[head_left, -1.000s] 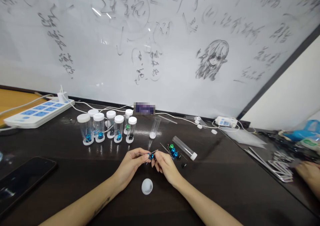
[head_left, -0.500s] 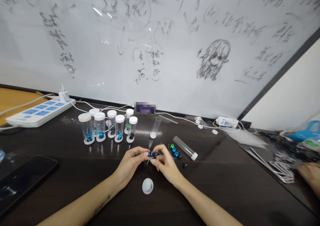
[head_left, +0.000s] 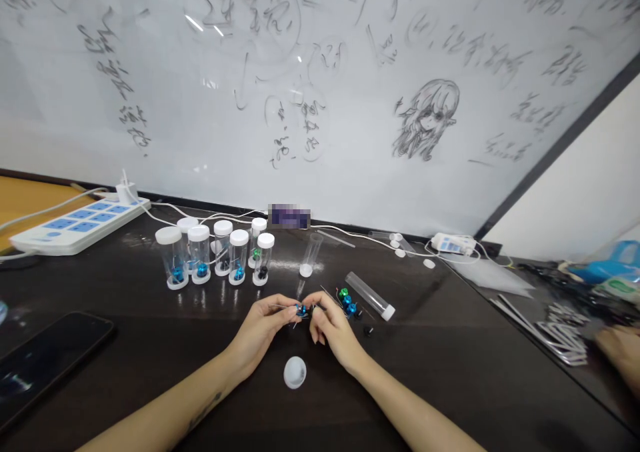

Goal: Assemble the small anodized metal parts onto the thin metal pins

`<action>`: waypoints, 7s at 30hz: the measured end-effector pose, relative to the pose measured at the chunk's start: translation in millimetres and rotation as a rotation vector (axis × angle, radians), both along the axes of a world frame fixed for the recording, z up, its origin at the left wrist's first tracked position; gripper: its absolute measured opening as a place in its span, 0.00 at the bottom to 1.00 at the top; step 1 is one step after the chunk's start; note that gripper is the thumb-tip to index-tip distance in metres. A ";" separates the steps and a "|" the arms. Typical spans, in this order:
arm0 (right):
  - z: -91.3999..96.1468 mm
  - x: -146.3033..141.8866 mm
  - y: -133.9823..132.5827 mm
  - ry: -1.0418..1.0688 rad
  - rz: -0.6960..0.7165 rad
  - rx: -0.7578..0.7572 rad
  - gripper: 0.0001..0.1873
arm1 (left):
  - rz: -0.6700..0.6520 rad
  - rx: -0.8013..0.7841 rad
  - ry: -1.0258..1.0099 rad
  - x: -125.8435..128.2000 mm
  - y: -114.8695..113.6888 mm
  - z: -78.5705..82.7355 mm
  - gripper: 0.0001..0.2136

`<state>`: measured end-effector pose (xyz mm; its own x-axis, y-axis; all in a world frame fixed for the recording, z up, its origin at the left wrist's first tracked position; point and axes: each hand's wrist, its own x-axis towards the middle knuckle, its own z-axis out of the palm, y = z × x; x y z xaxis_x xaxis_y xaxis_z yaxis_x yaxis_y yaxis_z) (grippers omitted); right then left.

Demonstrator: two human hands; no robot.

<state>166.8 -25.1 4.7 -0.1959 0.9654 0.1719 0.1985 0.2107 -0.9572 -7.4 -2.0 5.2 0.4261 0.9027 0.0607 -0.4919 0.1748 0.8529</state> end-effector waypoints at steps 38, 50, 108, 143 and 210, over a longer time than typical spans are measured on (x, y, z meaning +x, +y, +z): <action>-3.5 2.8 2.9 -0.084 -0.002 0.011 0.19 | -0.015 -0.002 0.002 0.0 2.9 -2.7 0.03; -3.2 0.9 1.9 0.040 -0.023 0.060 0.10 | -0.028 0.001 -0.002 -2.3 4.2 -5.3 0.03; 0.9 1.0 -2.2 0.067 -0.018 0.101 0.26 | 0.096 -0.071 -0.019 0.2 4.3 -3.0 0.05; 4.8 -1.2 -3.0 -0.041 -0.010 0.037 0.13 | 0.018 -0.021 0.009 -0.3 1.7 0.7 0.02; 1.2 -0.5 -1.5 -0.053 0.005 0.030 0.21 | 0.020 -0.013 0.019 0.5 2.1 -0.7 0.04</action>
<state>166.3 -26.6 6.0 -0.2106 0.9590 0.1898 0.2476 0.2402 -0.9386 -6.9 0.2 4.6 0.4088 0.9117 0.0411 -0.4790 0.1761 0.8600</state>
